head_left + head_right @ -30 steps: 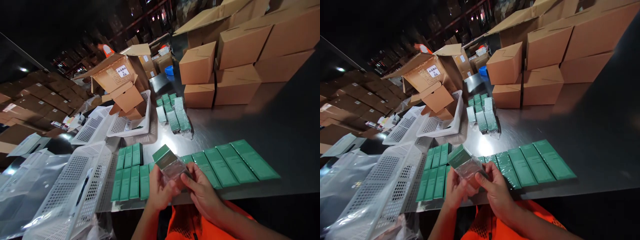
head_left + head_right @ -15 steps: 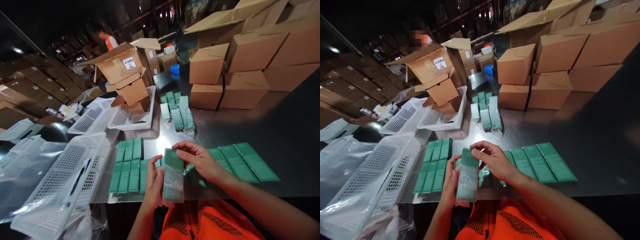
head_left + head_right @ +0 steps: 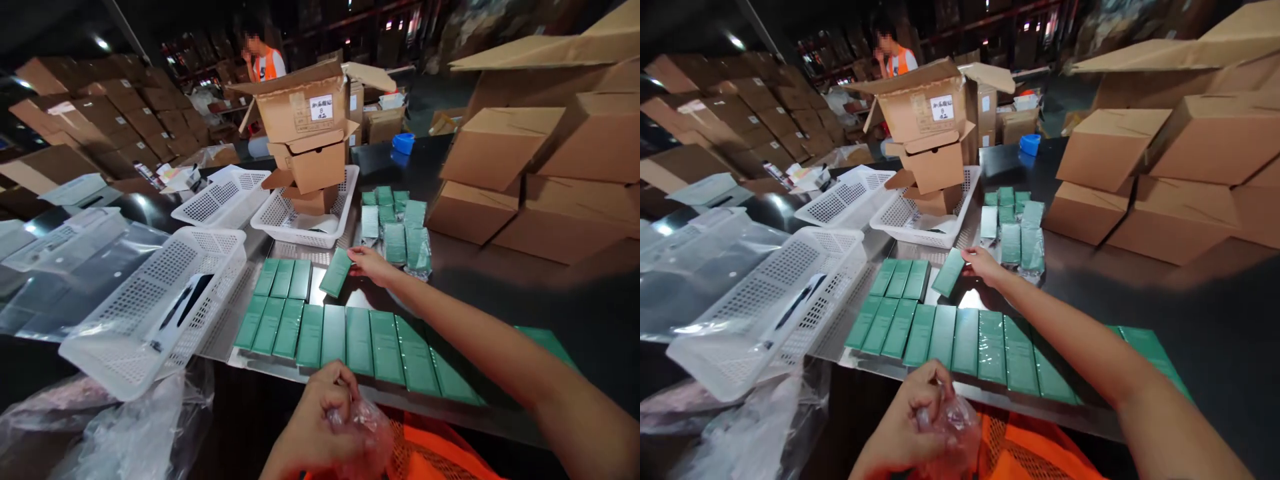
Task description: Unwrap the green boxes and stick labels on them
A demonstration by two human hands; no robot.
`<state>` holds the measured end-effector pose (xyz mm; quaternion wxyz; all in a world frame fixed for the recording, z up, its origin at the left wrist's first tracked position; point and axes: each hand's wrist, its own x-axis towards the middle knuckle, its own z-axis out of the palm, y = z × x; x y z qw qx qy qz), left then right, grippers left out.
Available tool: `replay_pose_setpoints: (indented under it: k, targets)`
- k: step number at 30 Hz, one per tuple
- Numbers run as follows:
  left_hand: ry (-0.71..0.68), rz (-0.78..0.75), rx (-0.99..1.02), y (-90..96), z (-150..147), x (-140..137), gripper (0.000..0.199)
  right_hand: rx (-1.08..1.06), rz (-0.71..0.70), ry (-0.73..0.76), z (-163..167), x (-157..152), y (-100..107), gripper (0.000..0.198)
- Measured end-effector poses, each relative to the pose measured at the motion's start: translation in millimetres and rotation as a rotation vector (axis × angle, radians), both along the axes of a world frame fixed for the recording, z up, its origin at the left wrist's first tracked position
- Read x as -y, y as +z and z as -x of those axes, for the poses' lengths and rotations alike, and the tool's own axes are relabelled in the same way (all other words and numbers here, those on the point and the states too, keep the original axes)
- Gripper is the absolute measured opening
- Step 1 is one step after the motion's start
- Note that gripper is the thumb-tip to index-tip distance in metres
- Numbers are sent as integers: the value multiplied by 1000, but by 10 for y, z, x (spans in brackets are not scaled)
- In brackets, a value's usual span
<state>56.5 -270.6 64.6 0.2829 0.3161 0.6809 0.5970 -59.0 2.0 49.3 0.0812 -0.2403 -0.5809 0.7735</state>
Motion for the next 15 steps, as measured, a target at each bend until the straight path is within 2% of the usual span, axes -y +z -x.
replay_pose_setpoints:
  k: [4, 7, 9, 11, 13, 15]
  targets:
    - [26, 19, -4, -21, -57, 117, 42, 71, -202, 156, 323, 244, -199, 16]
    - [126, 114, -58, -89, -70, 187, 36, 66, -422, 227, 428, 321, -291, 17]
    - [201, 288, -116, -114, -59, 203, 28, 44, -587, 264, 451, 341, -320, 14]
    - [236, 530, -213, -115, -20, 202, 24, 40, -731, 318, 460, 352, -327, 9]
    - [220, 754, -315, -112, 46, 201, 32, 54, -841, 376, 468, 359, -322, 8]
    - [223, 884, -380, -135, 124, 209, 35, 73, -922, 420, 477, 362, -316, 12]
